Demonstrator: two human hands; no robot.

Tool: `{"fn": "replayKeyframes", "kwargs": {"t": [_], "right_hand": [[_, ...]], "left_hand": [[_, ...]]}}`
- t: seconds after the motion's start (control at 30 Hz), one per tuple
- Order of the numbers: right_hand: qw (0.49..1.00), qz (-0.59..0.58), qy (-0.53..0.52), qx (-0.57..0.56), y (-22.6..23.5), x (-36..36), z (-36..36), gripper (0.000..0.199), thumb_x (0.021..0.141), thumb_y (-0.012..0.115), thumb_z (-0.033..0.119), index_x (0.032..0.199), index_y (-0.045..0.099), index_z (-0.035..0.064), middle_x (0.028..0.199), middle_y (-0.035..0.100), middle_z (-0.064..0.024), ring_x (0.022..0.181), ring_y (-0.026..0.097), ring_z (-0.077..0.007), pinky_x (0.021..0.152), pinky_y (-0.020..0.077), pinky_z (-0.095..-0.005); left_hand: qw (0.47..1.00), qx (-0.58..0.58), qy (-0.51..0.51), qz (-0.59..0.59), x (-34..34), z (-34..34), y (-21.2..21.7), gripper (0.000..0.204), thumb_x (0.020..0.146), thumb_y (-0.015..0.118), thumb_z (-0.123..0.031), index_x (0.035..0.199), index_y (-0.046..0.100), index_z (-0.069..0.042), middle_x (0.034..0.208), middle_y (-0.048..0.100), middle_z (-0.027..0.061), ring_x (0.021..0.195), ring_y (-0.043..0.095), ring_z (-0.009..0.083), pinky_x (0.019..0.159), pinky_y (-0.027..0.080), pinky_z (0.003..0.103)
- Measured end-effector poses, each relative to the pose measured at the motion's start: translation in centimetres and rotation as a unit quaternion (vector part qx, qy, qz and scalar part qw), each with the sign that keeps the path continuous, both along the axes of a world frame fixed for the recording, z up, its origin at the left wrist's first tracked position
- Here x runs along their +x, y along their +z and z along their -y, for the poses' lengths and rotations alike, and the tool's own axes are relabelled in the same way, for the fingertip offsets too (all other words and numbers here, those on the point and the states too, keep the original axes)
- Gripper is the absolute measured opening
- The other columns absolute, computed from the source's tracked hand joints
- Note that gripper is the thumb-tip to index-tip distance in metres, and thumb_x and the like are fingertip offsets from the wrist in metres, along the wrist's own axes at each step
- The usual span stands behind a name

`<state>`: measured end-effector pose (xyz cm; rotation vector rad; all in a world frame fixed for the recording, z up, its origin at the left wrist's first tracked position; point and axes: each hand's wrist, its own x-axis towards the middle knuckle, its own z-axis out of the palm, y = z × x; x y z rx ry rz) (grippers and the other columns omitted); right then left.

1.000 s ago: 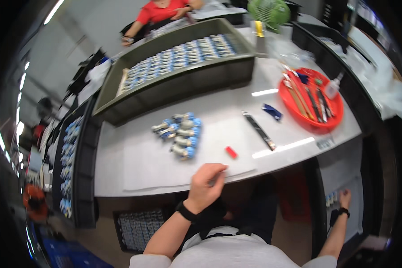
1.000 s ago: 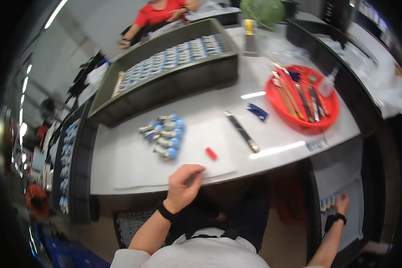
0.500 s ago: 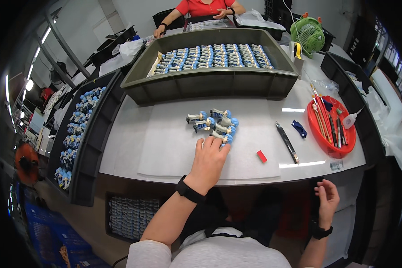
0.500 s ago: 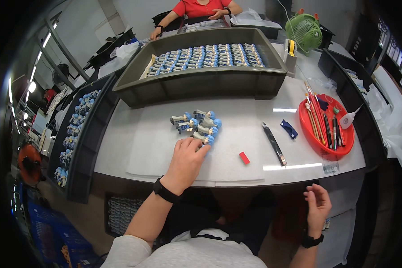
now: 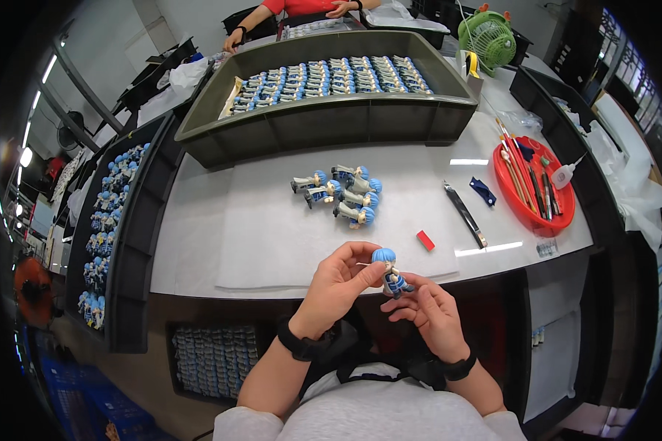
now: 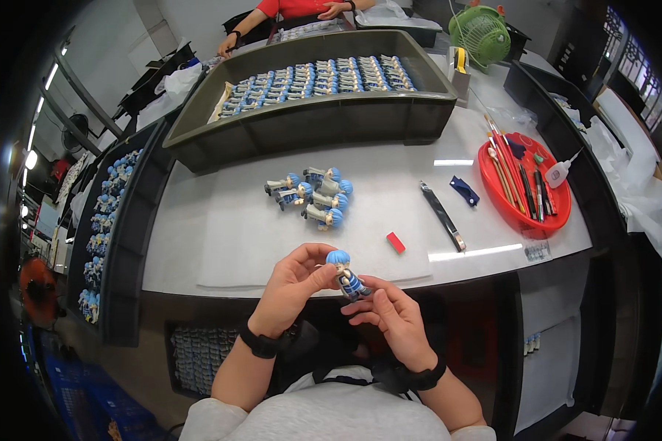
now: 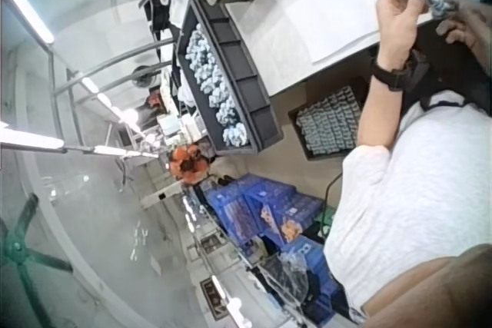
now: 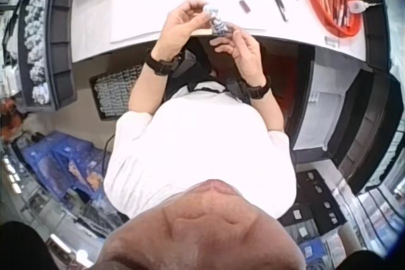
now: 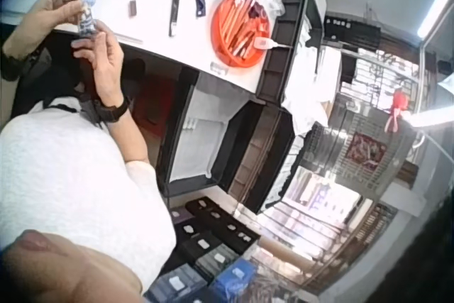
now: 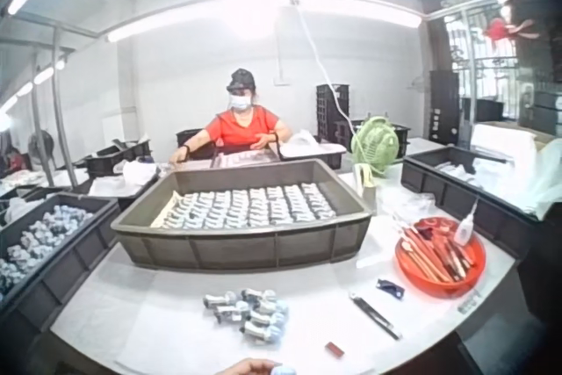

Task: The person assembles small blue and white toy figures at a workbench. They pick up individual figures, attach small parts, and place the completed figures into a tray. The process is repeated for multiple figures.

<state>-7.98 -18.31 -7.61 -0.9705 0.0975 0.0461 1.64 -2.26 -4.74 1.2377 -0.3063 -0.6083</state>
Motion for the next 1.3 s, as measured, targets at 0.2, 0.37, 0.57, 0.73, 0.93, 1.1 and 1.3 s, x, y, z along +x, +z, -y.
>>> {"fn": "replayKeyframes", "kwargs": {"t": [0.2,0.37,0.57,0.73,0.93,1.1,1.3], "right_hand": [[0.999,-0.021,-0.039,-0.012,-0.7,-0.1,-0.2,0.034,0.094,0.05,0.016,0.119,0.048,-0.0061,0.102,0.06,-0.015,0.089,0.063,-0.0205,0.073,0.0523,-0.0273],[0.988,0.03,-0.125,-0.088,-1.1,-0.5,-0.2,0.033,0.084,0.061,0.002,0.115,0.05,-0.0044,0.105,0.058,-0.0139,0.09,0.062,-0.019,0.074,0.0524,-0.0267],[0.971,0.077,-0.176,-0.14,-1.3,-0.8,-0.5,0.045,0.075,0.067,-0.009,0.116,0.05,-0.0022,0.11,0.055,-0.0106,0.094,0.057,-0.0147,0.079,0.0507,-0.026],[0.95,0.109,-0.228,-0.184,-1.4,-0.9,-0.9,0.051,0.073,0.069,-0.009,0.119,0.048,-0.0003,0.109,0.056,-0.0093,0.092,0.057,-0.0132,0.081,0.0497,-0.0256],[0.937,0.16,-0.236,-0.203,-0.8,-0.7,-1.1,0.053,0.072,0.071,-0.007,0.119,0.048,-0.0005,0.106,0.056,-0.0085,0.089,0.057,-0.0122,0.079,0.0503,-0.0252],[0.934,0.156,-0.246,-0.205,-1.0,-0.8,-0.7,0.052,0.072,0.072,-0.007,0.118,0.049,-0.0006,0.105,0.056,-0.008,0.087,0.057,-0.0115,0.078,0.0502,-0.0247],[0.931,0.146,-0.228,-0.246,-1.6,-1.2,0.1,0.047,0.071,0.071,-0.007,0.114,0.052,-0.0008,0.107,0.057,-0.0084,0.089,0.057,-0.0119,0.076,0.0497,-0.0236]], "left_hand": [[0.998,-0.028,-0.009,-0.051,-0.3,0.3,-1.5,0.029,0.091,0.056,-0.011,0.117,0.051,0.001,0.103,0.06,0.0069,0.093,0.059,0.0121,0.083,0.049,0.028],[0.998,-0.041,-0.027,-0.047,-0.6,0.5,-1.9,0.039,0.091,0.056,-0.012,0.127,0.048,-0.001,0.102,0.059,0.0041,0.092,0.056,0.0087,0.083,0.048,0.024],[0.999,0.0,-0.027,0.022,-0.8,0.5,-2.7,0.042,0.089,0.057,-0.007,0.129,0.046,-0.001,0.104,0.058,0.0049,0.095,0.054,0.0084,0.085,0.046,0.025],[0.999,-0.044,-0.015,0.005,-1.0,0.7,-3.1,0.04,0.09,0.055,-0.005,0.128,0.046,0.001,0.108,0.058,0.0078,0.098,0.055,0.0109,0.087,0.047,0.026],[0.995,-0.043,-0.043,-0.084,-1.7,1.2,-3.2,0.036,0.094,0.048,-0.009,0.128,0.045,0.002,0.109,0.059,0.0105,0.096,0.058,0.0144,0.085,0.049,0.027],[0.992,-0.027,-0.069,-0.099,-1.8,1.4,-2.9,0.036,0.095,0.047,-0.012,0.128,0.046,0.002,0.107,0.06,0.0111,0.094,0.06,0.0154,0.084,0.05,0.027],[0.998,-0.049,0.005,-0.049,-1.9,1.7,-3.1,0.033,0.091,0.053,-0.007,0.122,0.051,0.004,0.111,0.06,0.0122,0.099,0.059,0.0154,0.085,0.049,0.027]]}}
